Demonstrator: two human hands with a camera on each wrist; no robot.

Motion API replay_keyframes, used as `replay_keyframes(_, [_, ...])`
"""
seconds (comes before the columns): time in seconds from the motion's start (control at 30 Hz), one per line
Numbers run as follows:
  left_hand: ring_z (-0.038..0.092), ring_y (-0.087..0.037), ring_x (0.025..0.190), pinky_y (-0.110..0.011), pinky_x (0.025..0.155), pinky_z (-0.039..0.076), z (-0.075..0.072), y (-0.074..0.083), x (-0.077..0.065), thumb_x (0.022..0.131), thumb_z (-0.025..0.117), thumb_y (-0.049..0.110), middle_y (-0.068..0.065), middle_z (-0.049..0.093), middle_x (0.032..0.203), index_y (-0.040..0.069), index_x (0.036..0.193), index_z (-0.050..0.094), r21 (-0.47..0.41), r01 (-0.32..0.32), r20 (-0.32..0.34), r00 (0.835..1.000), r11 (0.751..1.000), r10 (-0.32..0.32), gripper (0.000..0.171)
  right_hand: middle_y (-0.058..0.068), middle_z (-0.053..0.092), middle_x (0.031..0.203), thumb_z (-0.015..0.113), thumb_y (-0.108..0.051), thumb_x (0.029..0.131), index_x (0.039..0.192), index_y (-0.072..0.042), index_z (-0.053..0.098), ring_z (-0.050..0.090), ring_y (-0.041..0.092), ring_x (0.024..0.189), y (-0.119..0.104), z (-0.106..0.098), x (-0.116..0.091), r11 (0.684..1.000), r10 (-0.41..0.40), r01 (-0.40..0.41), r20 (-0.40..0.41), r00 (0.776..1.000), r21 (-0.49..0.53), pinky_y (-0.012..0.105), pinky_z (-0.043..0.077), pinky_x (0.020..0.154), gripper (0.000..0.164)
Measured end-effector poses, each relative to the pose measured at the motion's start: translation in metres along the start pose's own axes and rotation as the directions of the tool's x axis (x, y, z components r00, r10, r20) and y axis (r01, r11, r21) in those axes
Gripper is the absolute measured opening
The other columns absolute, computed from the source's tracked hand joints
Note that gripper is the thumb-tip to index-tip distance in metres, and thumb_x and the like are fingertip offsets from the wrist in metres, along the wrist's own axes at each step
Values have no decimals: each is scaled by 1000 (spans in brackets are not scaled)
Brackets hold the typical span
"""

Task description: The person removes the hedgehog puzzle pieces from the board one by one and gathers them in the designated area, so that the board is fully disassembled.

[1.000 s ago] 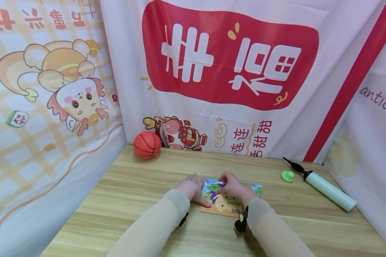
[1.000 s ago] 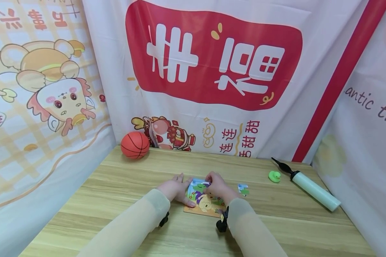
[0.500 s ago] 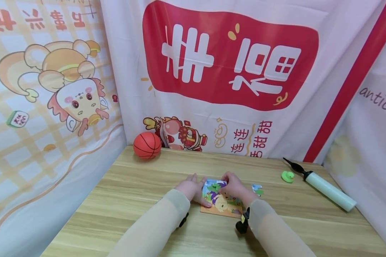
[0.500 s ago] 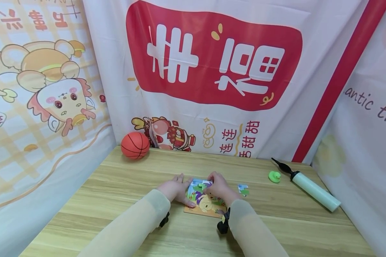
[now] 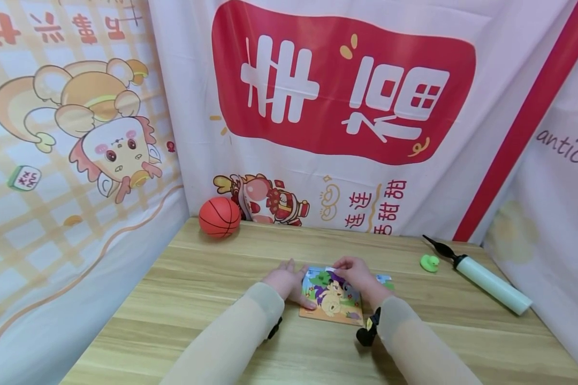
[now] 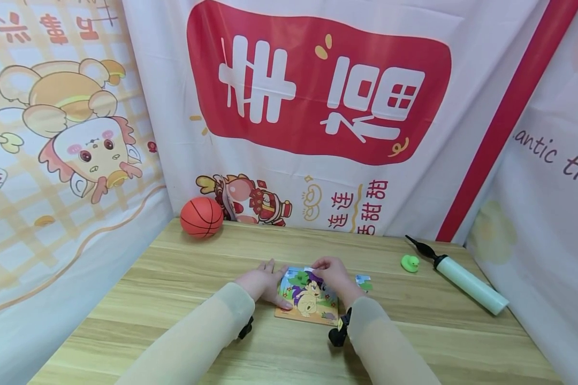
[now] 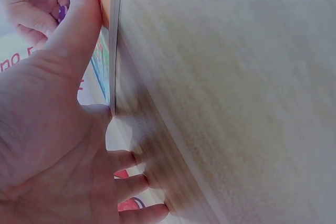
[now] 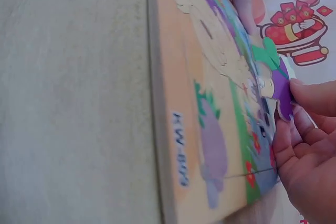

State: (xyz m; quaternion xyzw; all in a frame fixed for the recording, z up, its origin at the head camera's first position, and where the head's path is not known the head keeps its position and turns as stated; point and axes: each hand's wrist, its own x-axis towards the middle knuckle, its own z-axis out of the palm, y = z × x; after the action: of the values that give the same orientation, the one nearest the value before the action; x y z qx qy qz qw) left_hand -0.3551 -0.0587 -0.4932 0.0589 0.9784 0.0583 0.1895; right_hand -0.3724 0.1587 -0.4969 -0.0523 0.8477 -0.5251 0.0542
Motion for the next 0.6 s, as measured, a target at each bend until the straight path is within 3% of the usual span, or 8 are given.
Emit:
replay_keyframes(0.17, [9, -34, 149, -60, 111, 24, -7, 6, -11, 53, 71, 85, -11, 9, 164, 38, 158, 20, -12, -1, -2, 1000, 1000, 1, 126, 8, 67, 94, 70, -8, 90, 99, -6, 70, 61, 24, 87, -1, -24, -6, 999, 32, -31, -35, 999, 29, 39, 49, 79, 10])
replay_keyframes(0.27, [10, -34, 148, -60, 111, 25, -11, 8, -18, 53, 73, 83, -12, 10, 164, 37, 158, 21, -16, -1, -10, 1000, 1000, 0, 126, 9, 67, 97, 69, -10, 91, 103, -3, 67, 60, 24, 91, -3, -48, -11, 998, 44, -42, -51, 998, 37, 44, 46, 87, 14])
replay_keyframes(0.37, [11, -34, 148, -60, 111, 25, -12, 8, -21, 54, 74, 81, -11, 12, 164, 36, 158, 24, -38, 5, -17, 1000, 999, -6, 124, 9, 65, 97, 66, -10, 94, 105, 1, 65, 58, 23, 90, 1, -75, -18, 999, 48, -47, -58, 997, 26, 45, 45, 86, 16])
replay_keyframes(0.6, [6, -35, 149, -60, 113, 19, -4, 4, -6, 52, 72, 84, -13, 8, 164, 38, 158, 20, -74, -3, -4, 1000, 997, 3, 126, 10, 66, 94, 60, -5, 97, 105, 5, 65, 58, 20, 86, 37, -138, -35, 994, 69, -79, -124, 990, -77, 36, 49, 77, 14])
